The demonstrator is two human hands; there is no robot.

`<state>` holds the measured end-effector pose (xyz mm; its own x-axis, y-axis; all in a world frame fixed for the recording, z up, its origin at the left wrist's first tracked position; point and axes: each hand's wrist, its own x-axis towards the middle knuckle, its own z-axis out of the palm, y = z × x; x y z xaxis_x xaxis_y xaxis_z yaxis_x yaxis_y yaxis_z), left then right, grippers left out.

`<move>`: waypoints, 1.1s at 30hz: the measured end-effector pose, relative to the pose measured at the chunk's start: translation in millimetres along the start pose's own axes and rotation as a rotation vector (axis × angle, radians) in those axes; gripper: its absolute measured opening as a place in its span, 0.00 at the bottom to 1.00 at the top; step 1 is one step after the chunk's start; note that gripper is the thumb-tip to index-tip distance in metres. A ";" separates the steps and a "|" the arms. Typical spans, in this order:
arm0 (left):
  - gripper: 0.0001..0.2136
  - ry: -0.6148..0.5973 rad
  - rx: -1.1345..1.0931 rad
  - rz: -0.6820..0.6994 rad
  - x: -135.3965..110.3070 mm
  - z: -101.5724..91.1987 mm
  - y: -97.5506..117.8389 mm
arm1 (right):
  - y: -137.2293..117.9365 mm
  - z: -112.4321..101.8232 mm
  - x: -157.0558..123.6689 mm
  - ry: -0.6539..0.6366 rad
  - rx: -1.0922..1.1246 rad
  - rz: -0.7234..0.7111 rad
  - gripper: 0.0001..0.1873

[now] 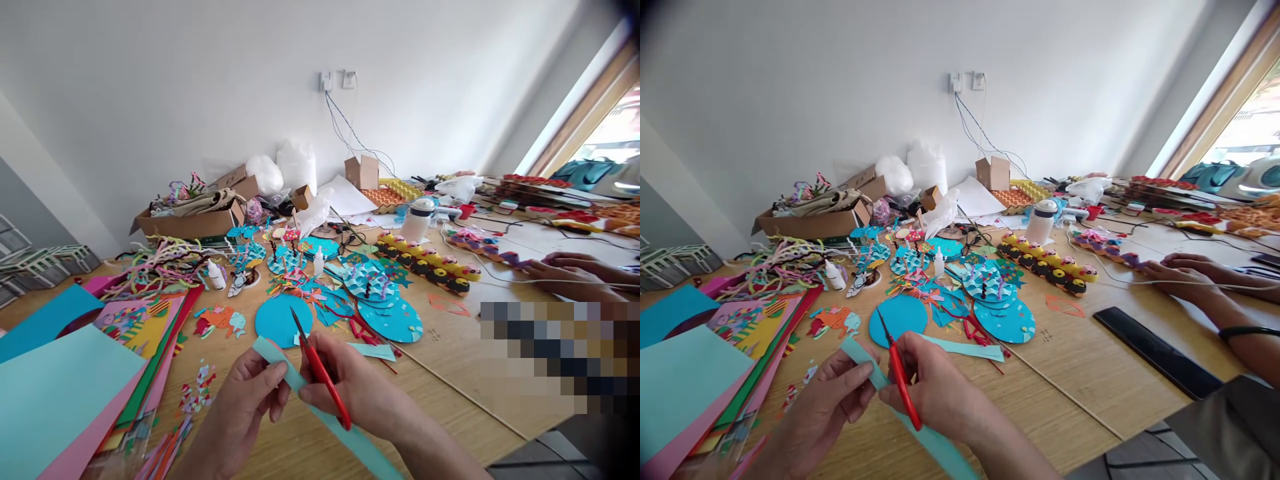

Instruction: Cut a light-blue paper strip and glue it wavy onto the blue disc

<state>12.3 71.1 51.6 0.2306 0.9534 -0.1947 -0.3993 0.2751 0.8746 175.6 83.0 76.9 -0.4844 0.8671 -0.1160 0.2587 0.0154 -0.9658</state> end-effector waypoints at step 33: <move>0.07 0.056 0.079 0.124 -5.5 -7.2 9.4 | 1.1 5.0 -17.3 0.026 -0.572 -0.130 0.10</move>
<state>0.9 69.4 57.7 0.1332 0.9855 -0.1053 -0.3505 0.1462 0.9251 180.0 65.5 76.7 -0.5238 0.8518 0.0076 0.6117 0.3823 -0.6925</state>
